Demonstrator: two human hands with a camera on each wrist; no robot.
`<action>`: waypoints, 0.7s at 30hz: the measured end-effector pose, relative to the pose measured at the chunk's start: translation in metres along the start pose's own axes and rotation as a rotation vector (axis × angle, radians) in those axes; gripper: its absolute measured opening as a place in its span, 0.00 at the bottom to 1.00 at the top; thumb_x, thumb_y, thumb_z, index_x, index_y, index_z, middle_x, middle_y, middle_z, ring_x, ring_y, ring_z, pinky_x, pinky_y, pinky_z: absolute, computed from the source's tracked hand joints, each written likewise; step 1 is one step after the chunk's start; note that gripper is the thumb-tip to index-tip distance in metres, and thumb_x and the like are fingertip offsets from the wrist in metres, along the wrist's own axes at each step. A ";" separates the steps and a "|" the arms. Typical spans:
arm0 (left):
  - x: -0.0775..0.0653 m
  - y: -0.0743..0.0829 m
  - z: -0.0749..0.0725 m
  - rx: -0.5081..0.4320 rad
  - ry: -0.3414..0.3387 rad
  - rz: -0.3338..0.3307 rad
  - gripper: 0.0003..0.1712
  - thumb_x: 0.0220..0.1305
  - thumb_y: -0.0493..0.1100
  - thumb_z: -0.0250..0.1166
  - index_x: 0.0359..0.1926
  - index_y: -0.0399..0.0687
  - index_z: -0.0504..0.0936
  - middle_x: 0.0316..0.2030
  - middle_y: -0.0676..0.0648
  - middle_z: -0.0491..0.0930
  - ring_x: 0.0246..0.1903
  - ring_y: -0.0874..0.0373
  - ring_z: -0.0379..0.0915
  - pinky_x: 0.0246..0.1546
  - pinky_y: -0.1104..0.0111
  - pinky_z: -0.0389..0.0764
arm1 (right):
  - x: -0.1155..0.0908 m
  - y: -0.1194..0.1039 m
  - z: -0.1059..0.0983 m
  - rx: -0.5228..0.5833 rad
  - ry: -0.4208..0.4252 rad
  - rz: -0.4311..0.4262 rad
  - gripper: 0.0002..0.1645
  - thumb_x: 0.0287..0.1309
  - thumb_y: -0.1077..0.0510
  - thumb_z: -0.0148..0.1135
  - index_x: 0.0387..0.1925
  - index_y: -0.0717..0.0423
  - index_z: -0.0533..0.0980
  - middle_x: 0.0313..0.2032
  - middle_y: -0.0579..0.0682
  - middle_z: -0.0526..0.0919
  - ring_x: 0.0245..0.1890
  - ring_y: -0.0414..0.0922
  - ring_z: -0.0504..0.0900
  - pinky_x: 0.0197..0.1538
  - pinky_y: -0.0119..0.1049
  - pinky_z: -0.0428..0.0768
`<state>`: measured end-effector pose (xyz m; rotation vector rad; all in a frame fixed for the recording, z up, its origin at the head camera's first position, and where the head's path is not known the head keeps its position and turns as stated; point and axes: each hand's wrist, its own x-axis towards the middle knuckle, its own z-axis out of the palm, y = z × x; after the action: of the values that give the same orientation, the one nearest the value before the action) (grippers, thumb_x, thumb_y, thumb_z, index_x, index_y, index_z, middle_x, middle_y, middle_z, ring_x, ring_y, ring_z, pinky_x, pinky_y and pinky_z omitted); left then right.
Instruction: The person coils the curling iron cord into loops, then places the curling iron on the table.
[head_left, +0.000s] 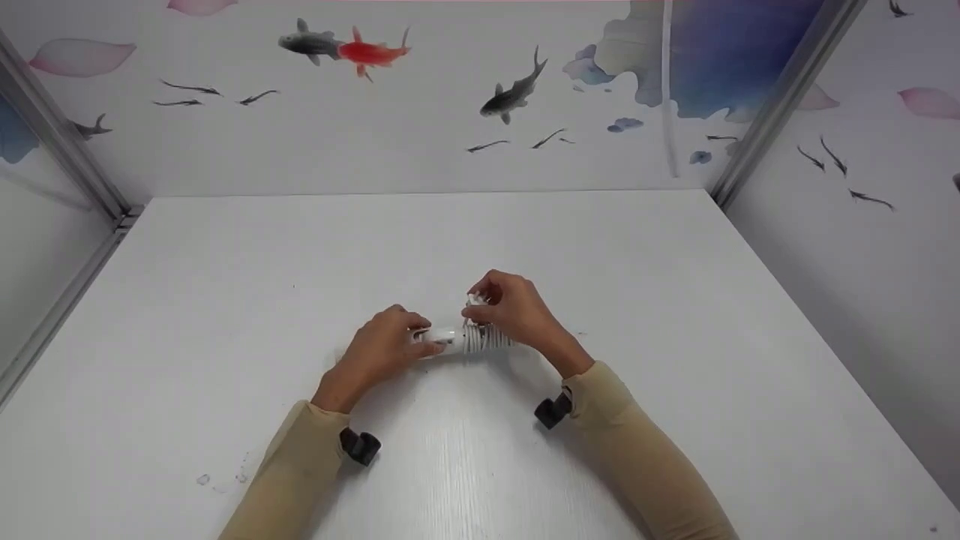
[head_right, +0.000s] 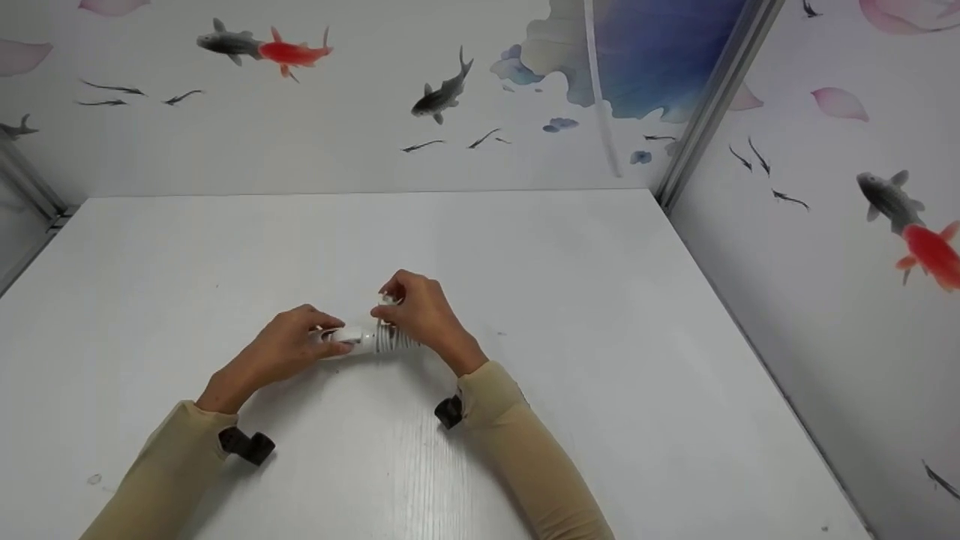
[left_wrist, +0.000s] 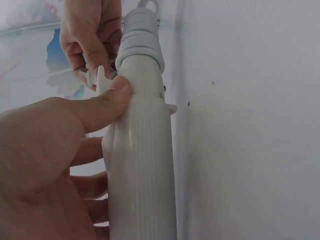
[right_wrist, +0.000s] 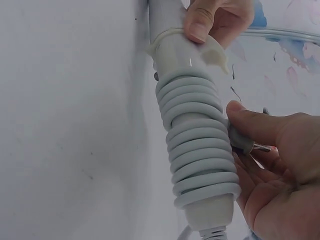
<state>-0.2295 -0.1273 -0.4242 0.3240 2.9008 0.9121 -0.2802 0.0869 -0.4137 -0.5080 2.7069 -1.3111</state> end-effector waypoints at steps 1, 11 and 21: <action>0.001 0.000 0.001 0.002 0.024 -0.004 0.25 0.59 0.49 0.74 0.54 0.40 0.85 0.45 0.41 0.82 0.40 0.51 0.77 0.47 0.55 0.78 | 0.000 0.000 0.000 0.007 -0.001 0.002 0.16 0.57 0.57 0.73 0.47 0.55 0.81 0.38 0.51 0.82 0.37 0.43 0.79 0.43 0.34 0.78; 0.007 0.001 0.011 -0.048 0.209 -0.058 0.22 0.58 0.47 0.74 0.47 0.36 0.84 0.42 0.40 0.83 0.41 0.48 0.79 0.48 0.54 0.78 | 0.005 0.005 -0.003 0.144 -0.093 -0.020 0.27 0.68 0.61 0.61 0.67 0.61 0.70 0.56 0.57 0.83 0.55 0.50 0.85 0.57 0.41 0.81; 0.011 0.003 0.012 -0.025 0.172 -0.106 0.24 0.62 0.50 0.71 0.51 0.36 0.84 0.47 0.38 0.86 0.56 0.42 0.78 0.73 0.34 0.42 | 0.003 0.010 -0.003 0.129 -0.269 -0.034 0.35 0.75 0.57 0.51 0.77 0.57 0.54 0.70 0.57 0.71 0.72 0.53 0.69 0.70 0.50 0.70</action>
<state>-0.2381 -0.1159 -0.4322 0.0925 3.0230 1.0045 -0.2865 0.0942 -0.4196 -0.6657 2.3903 -1.3089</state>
